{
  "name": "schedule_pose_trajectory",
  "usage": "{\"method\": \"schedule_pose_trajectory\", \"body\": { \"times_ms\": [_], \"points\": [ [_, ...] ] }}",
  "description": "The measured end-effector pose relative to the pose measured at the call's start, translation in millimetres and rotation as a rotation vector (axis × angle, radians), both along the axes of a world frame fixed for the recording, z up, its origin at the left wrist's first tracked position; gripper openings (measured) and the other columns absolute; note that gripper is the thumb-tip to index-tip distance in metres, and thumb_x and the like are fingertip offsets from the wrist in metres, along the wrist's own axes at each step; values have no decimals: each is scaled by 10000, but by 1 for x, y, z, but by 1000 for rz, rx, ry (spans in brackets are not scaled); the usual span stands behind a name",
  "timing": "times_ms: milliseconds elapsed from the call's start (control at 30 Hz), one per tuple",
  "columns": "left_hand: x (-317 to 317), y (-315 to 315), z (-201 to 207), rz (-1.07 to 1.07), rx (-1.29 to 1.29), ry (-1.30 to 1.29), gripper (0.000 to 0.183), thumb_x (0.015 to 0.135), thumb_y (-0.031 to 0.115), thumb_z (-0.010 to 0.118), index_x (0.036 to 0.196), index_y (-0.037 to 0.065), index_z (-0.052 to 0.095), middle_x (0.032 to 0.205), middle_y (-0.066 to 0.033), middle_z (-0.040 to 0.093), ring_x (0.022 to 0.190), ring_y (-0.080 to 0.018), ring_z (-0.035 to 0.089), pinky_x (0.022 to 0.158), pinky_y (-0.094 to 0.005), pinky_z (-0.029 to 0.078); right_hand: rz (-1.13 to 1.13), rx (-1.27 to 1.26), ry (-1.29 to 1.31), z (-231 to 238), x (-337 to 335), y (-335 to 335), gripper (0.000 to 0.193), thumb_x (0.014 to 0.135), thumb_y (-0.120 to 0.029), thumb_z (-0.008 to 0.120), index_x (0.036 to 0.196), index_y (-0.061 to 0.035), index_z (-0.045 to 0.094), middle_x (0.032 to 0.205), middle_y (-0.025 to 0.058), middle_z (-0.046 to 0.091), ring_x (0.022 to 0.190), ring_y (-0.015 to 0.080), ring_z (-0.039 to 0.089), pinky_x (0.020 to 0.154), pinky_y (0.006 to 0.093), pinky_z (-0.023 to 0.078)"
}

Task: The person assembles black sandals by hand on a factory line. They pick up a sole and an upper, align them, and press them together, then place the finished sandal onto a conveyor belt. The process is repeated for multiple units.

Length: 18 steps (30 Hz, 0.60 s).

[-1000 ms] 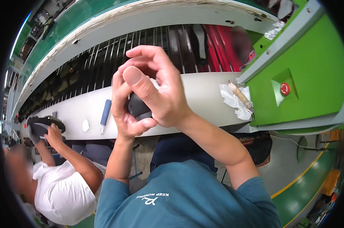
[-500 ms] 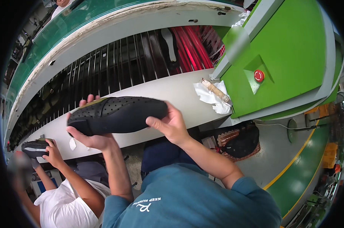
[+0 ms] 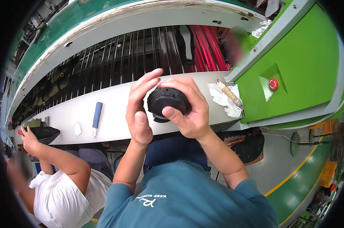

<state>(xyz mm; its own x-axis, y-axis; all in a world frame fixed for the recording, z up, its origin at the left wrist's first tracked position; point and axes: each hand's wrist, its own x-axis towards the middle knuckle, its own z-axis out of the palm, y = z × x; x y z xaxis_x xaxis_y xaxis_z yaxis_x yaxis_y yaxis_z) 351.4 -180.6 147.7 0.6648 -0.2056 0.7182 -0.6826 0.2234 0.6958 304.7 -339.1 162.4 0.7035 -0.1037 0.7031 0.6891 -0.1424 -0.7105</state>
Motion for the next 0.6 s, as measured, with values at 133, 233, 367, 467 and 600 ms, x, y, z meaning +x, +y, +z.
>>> {"method": "schedule_pose_trajectory", "body": {
  "times_ms": [133, 233, 367, 467, 600],
  "points": [
    [-7, -12, 11, -18, -57, -15, 726, 1159, 589, 404, 1454, -33, 638, 1476, -319, 630, 1316, -444, 676, 1133, -552, 531, 76, -13, -55, -4, -2, 8, 603, 1052, -493, 761, 1378, 10, 697, 1276, 182, 745, 1183, 341, 739, 1005, 430, 596],
    [-10, -5, 7, -79, -101, -12, 709, 1167, 586, 413, 1436, -23, 658, 1442, -325, 646, 1264, -452, 703, 1095, -554, 561, 68, -15, -139, -4, 1, 16, 625, 1028, -522, 775, 1347, 12, 717, 1214, 185, 771, 1118, 360, 765, 977, 447, 605],
    [-18, 10, 3, -69, -109, -18, 734, 1168, 627, 400, 1347, -13, 713, 1356, -313, 678, 1215, -447, 715, 1067, -569, 585, 47, -50, -196, -2, 3, 27, 565, 982, -482, 831, 1252, 9, 761, 1113, 174, 795, 1000, 373, 794, 920, 445, 619],
    [-25, 14, 5, -40, -122, -5, 690, 1162, 629, 428, 1306, 20, 721, 1280, -302, 692, 1187, -444, 719, 1078, -602, 585, 94, -60, -186, -1, 4, 29, 508, 953, -423, 860, 1208, 7, 768, 1076, 166, 799, 964, 361, 801, 893, 432, 624],
    [-34, 14, 7, -13, -139, 18, 629, 1163, 604, 458, 1297, 46, 716, 1264, -302, 690, 1175, -443, 723, 1070, -605, 593, 39, -32, -249, 7, 3, 38, 401, 988, -322, 785, 1128, 52, 748, 983, 182, 805, 844, 350, 794, 799, 426, 636]
  ]
}}
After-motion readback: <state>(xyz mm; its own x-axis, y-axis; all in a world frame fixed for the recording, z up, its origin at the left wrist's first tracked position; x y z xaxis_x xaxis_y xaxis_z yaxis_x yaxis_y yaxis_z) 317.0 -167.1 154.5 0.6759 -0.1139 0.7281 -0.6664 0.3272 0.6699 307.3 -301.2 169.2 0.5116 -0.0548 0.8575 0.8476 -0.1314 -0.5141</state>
